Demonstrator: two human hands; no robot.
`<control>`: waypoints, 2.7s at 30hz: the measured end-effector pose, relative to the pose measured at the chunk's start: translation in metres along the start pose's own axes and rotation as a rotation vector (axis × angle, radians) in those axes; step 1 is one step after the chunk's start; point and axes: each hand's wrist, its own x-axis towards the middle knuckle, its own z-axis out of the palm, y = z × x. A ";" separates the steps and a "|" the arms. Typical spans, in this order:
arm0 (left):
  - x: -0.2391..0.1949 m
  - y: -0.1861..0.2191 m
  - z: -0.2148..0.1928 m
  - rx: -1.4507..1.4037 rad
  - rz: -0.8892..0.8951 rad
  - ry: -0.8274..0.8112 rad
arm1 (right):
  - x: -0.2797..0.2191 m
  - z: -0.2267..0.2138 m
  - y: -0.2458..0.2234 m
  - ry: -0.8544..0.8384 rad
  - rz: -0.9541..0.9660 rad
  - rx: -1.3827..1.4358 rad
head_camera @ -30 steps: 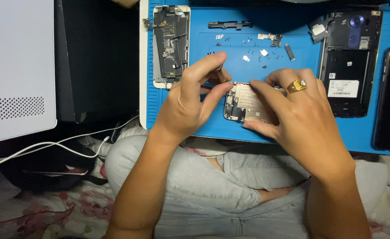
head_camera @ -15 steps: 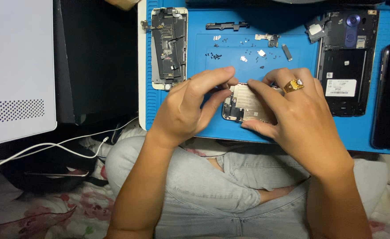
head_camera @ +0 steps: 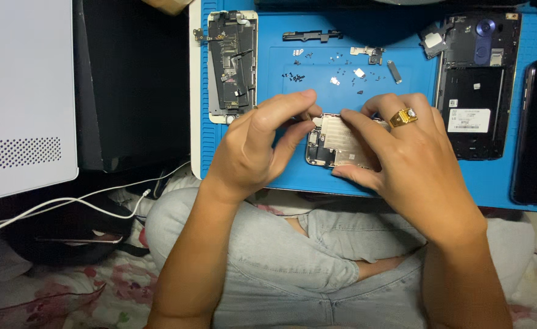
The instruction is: The person uses a screwdriver to remove screws from the back of a disassembled smartphone. They then peel off a metal shielding plate and place it aside, continuing to remove additional screws from the phone's interior.
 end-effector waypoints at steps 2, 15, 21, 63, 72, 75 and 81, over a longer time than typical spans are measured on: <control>0.002 0.004 -0.005 -0.015 -0.019 -0.039 | 0.000 0.001 0.000 0.003 -0.001 -0.007; 0.012 0.003 -0.009 -0.007 0.071 -0.041 | 0.001 -0.001 -0.002 0.004 0.007 0.002; 0.011 0.005 -0.007 -0.046 0.038 -0.062 | 0.000 -0.001 -0.003 0.005 0.009 -0.006; 0.019 0.013 -0.014 -0.038 0.010 -0.089 | 0.001 -0.009 -0.012 -0.010 0.044 0.008; 0.018 0.012 -0.010 -0.030 0.039 -0.083 | 0.001 -0.009 -0.010 -0.017 0.059 0.021; 0.018 0.011 -0.011 0.066 0.058 -0.070 | 0.000 -0.008 -0.010 -0.018 0.057 0.009; 0.018 0.014 -0.013 -0.053 -0.015 -0.126 | 0.000 -0.008 -0.009 0.000 0.061 0.033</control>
